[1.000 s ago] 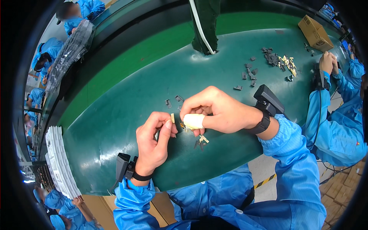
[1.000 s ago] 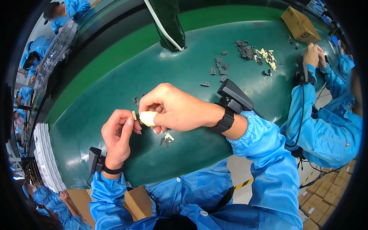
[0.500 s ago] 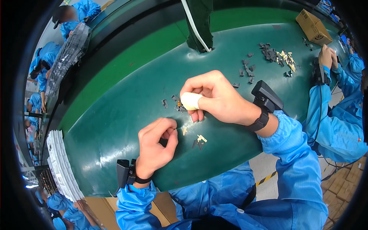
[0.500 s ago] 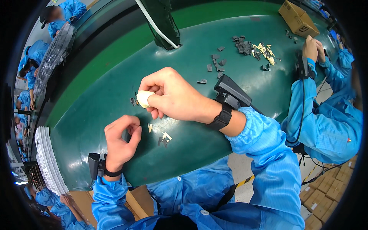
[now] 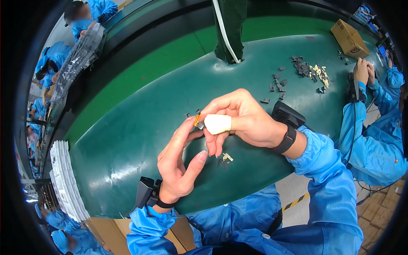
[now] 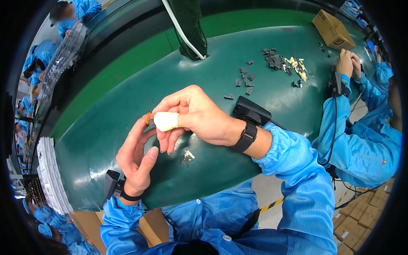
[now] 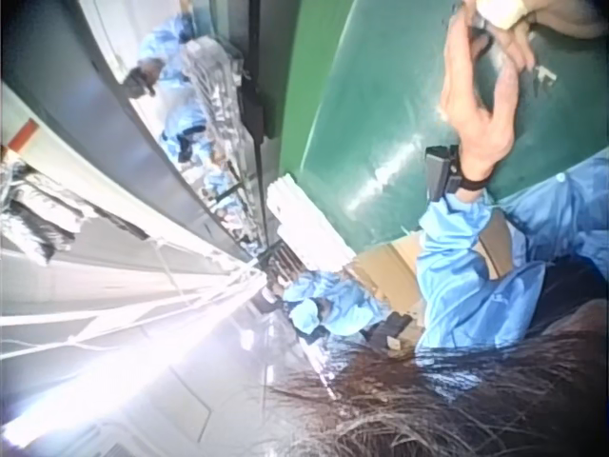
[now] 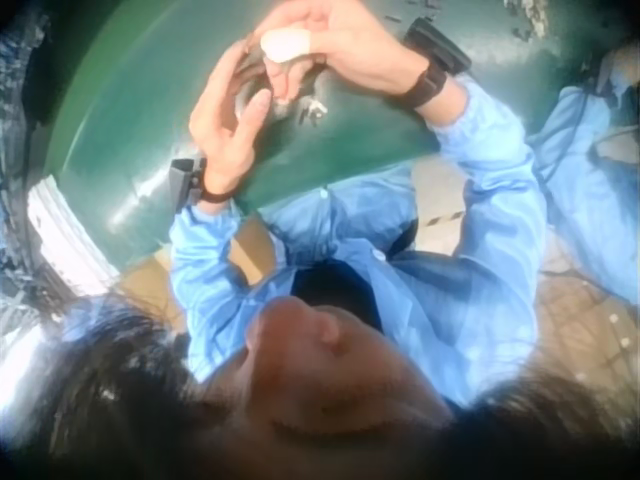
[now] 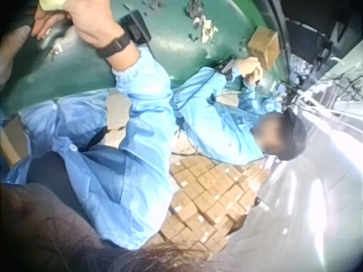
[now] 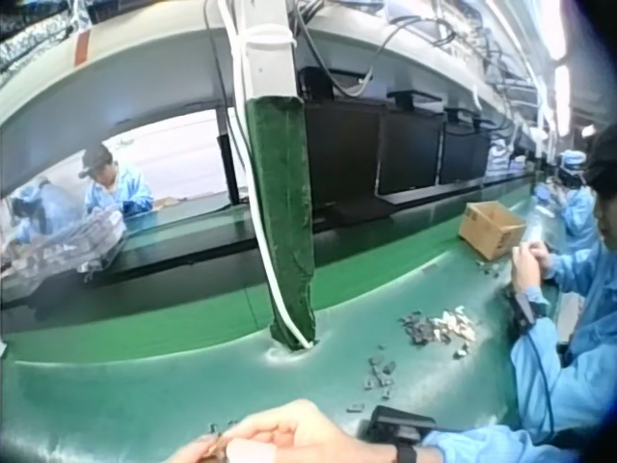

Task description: Assembling small electronic or mechanical components by inserting gold pins into plastic housings on a factory assembly line.

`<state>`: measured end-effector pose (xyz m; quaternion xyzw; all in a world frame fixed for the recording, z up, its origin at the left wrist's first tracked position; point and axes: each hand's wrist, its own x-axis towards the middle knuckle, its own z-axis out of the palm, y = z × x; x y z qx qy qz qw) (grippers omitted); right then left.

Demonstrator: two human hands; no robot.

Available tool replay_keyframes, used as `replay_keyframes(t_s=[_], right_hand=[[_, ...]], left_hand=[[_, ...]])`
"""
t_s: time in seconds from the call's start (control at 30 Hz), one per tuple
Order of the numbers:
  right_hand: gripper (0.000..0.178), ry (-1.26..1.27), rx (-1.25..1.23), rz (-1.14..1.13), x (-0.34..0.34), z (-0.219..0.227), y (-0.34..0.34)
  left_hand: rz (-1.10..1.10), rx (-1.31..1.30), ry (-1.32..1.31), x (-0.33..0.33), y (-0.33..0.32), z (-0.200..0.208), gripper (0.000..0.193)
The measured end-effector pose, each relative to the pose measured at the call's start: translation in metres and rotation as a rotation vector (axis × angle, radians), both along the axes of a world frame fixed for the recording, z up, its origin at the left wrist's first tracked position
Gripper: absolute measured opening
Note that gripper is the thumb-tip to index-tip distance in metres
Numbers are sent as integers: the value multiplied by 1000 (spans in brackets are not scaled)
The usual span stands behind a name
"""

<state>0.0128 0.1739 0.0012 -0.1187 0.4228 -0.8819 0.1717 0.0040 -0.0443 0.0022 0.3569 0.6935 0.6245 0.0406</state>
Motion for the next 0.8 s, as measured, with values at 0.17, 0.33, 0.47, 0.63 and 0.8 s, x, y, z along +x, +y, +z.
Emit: replay_keyframes(t_s=[0.17, 0.33, 0.47, 0.63, 0.8], right_hand=[[22, -24, 3, -14, 0, 2, 2], [22, 11, 43, -69, 1, 2, -2], [20, -3, 47, -90, 3, 3, 2], [16, -4, 38, -124, 4, 3, -4], [16, -30, 53, -139, 5, 3, -5]], left_hand=[[-42, 37, 40, -2, 5, -2, 56], [-34, -56, 130, -4, 0, -1, 57], [1, -215, 356, -3, 7, 3, 58], [56, -292, 620, -6, 11, 7, 57], [180, -422, 861, -4, 17, 5, 48]])
